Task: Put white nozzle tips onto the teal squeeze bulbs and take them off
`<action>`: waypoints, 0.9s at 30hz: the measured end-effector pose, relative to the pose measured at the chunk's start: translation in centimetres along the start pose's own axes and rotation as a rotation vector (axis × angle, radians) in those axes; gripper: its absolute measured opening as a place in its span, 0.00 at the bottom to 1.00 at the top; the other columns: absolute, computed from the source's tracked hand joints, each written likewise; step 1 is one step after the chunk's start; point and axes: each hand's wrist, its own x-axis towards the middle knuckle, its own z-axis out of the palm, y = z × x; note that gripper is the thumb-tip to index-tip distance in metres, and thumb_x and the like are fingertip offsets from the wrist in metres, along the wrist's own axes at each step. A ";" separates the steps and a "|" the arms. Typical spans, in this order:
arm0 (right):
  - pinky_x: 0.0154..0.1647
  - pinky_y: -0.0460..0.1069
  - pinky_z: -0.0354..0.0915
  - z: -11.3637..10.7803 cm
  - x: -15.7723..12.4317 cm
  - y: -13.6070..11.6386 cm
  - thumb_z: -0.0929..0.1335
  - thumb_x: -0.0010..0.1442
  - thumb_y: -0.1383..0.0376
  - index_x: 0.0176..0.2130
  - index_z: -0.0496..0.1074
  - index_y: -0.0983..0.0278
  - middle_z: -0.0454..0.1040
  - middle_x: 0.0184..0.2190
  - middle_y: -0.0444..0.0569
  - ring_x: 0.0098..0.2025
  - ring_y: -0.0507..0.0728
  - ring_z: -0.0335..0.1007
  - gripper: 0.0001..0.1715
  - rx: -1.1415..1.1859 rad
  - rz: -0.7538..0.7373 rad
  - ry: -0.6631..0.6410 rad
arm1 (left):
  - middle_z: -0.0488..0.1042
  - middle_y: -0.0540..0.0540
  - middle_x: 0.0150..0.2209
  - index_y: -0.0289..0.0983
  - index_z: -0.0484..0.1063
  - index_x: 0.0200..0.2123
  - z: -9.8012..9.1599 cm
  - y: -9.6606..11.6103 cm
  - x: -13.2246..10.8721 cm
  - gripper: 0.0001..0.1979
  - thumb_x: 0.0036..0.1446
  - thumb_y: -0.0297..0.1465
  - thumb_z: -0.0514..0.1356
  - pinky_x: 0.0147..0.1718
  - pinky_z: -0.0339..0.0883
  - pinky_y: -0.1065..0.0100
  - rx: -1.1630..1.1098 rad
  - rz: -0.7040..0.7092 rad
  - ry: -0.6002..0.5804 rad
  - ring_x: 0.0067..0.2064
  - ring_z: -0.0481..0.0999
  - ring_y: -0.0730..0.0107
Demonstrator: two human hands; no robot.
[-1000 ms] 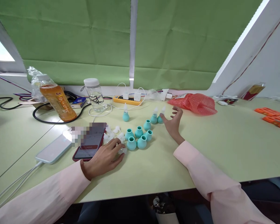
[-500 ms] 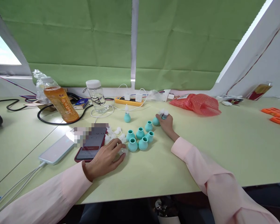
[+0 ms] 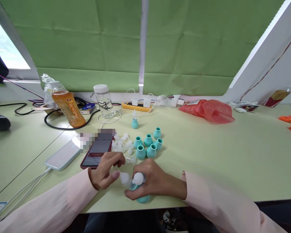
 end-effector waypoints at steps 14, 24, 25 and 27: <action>0.23 0.44 0.58 0.8 -0.2 1.0 0.70 0.41 0.56 0.22 0.65 0.64 0.65 0.17 0.40 0.20 0.47 0.59 0.15 0.194 0.075 -0.109 | 0.52 0.54 0.12 0.36 0.54 0.14 -1.0 -0.6 1.7 0.23 0.57 0.39 0.39 0.17 0.49 0.73 -0.386 -0.587 0.093 0.16 0.52 0.79; 0.26 0.45 0.60 1.0 -0.2 1.3 0.69 0.44 0.56 0.23 0.67 0.64 0.68 0.19 0.42 0.23 0.49 0.63 0.14 0.151 0.098 -0.076 | 0.64 0.44 0.39 0.42 0.63 0.45 -0.4 -3.1 1.2 0.14 0.57 0.27 0.46 0.31 0.62 0.68 0.678 -0.269 0.019 0.39 0.63 0.65; 0.26 0.45 0.60 1.0 -0.2 1.2 0.68 0.45 0.56 0.23 0.67 0.64 0.68 0.19 0.42 0.23 0.49 0.64 0.14 0.148 0.099 -0.074 | 0.63 0.43 0.40 0.42 0.63 0.46 -0.3 -3.2 1.2 0.15 0.56 0.26 0.46 0.32 0.62 0.67 0.708 -0.268 0.002 0.40 0.62 0.64; 0.27 0.45 0.61 1.0 -0.2 1.1 0.68 0.45 0.56 0.24 0.67 0.64 0.69 0.20 0.42 0.23 0.49 0.64 0.13 0.134 0.106 -0.063 | 0.62 0.42 0.42 0.41 0.61 0.48 -0.2 -3.4 1.1 0.17 0.56 0.25 0.46 0.33 0.63 0.64 0.747 -0.263 -0.029 0.41 0.61 0.62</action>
